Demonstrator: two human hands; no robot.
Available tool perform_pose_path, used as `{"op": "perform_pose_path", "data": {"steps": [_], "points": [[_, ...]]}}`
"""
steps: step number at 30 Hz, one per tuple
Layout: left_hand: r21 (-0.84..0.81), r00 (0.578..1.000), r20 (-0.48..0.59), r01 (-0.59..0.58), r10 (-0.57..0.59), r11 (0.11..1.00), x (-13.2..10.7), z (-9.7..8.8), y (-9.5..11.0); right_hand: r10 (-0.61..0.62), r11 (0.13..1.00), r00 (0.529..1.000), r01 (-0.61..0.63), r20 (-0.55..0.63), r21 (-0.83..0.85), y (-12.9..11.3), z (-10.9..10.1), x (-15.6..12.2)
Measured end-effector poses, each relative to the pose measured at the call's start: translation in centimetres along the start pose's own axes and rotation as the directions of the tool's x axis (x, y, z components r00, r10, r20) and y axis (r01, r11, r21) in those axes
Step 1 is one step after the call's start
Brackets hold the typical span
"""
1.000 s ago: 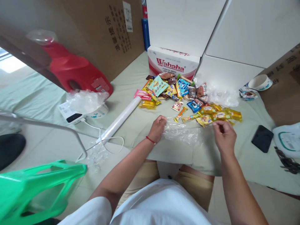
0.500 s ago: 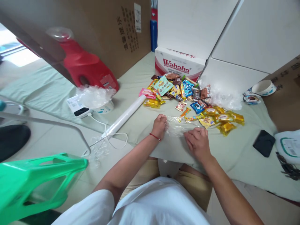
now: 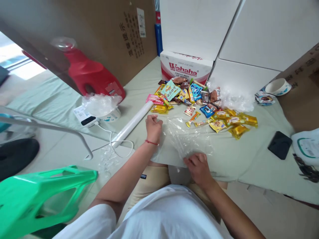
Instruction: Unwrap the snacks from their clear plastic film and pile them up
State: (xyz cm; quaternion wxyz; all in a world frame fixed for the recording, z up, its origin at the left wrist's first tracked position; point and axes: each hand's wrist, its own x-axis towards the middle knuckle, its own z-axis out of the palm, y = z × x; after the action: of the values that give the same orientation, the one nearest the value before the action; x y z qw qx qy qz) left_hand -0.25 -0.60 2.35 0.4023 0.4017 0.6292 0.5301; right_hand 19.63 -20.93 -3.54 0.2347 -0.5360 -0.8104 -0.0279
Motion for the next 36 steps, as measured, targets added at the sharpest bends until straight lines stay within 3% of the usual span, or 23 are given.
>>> {"op": "perform_pose_path", "data": {"steps": [1, 2, 4, 7, 9, 11, 13, 17, 20, 23, 26, 27, 29, 33, 36], "points": [[0.076, 0.985, 0.0, -0.172, 0.172, 0.982, -0.5, -0.3, 0.8, 0.006, 1.0, 1.0, -0.006, 0.002, -0.003, 0.0, 0.2, 0.2], [0.127, 0.946, 0.072, -0.323, 0.316, 0.938, -1.2, -0.2, 1.7, 0.009, 1.0, 1.0, -0.009, 0.011, -0.009, -0.1, 0.3, 0.4], [0.136, 0.82, 0.358, -0.519, 0.446, 0.844, -2.7, 0.8, 3.1, 0.016, 0.999, 0.999, -0.015, 0.031, -0.03, -0.2, 0.4, 0.9], [0.17, 0.585, 0.731, -0.654, 0.351, 0.737, -3.8, 4.3, 3.7, 0.007, 0.999, 0.998, -0.005, 0.056, -0.046, -0.5, 0.2, 1.0], [0.239, 0.503, 0.836, -0.693, 0.218, 0.681, -3.4, 6.5, 3.2, -0.033, 0.999, 0.998, 0.035, 0.062, -0.022, -0.6, -0.1, 0.5], [0.335, 0.505, 0.858, -0.688, 0.094, 0.644, -2.1, 7.7, 2.1, -0.071, 0.997, 0.995, 0.07, 0.066, 0.012, -0.3, -0.5, -0.7], [0.406, 0.524, 0.852, -0.684, 0.02, 0.605, -0.7, 7.4, 0.9, -0.075, 0.997, 0.996, 0.074, 0.058, 0.027, 0.2, -1.0, -2.4], [0.424, 0.534, 0.844, -0.715, 0.043, 0.555, 0.6, 4.7, -1.1, 0.001, 0.999, 1.0, -0.002, 0.014, 0.052, 1.3, -2.7, -5.8], [0.44, 0.523, 0.851, -0.766, 0.056, 0.469, 0.3, 3.0, -2.1, -0.004, 0.978, 0.99, -0.025, 0.139, 0.205, 1.8, -5.5, -7.1], [0.439, 0.491, 0.87, -0.813, 0.045, 0.383, -0.1, 2.5, -2.8, 0.026, 0.899, 0.976, -0.117, 0.216, 0.421, 2.4, -9.1, -6.4], [0.417, 0.467, 0.882, -0.84, 0.069, 0.347, 0.0, 2.7, -3.4, 0.228, 0.879, 0.972, -0.233, 0.063, 0.417, 3.6, -11.3, -3.1], [0.413, 0.459, 0.886, -0.849, 0.073, 0.331, 0.1, 2.8, -3.7, 0.251, 0.902, 0.968, -0.241, 0.019, 0.358, 4.0, -11.3, -1.5], [0.412, 0.447, 0.892, -0.863, 0.064, 0.292, 0.3, 2.9, -4.0, 0.184, 0.963, 0.983, -0.185, 0.025, 0.197, 4.4, -10.1, 1.9], [0.416, 0.439, 0.898, -0.871, 0.03, 0.262, 0.7, 3.0, -4.1, 0.005, 1.0, 0.968, 0.001, 0.253, -0.025, 2.6, -5.2, 7.2], [0.384, 0.41, 0.912, -0.87, 0.019, 0.309, 1.3, 2.9, -3.8, -0.189, 0.98, 0.912, 0.199, 0.364, 0.01, 0.2, -2.2, 9.1]]}}
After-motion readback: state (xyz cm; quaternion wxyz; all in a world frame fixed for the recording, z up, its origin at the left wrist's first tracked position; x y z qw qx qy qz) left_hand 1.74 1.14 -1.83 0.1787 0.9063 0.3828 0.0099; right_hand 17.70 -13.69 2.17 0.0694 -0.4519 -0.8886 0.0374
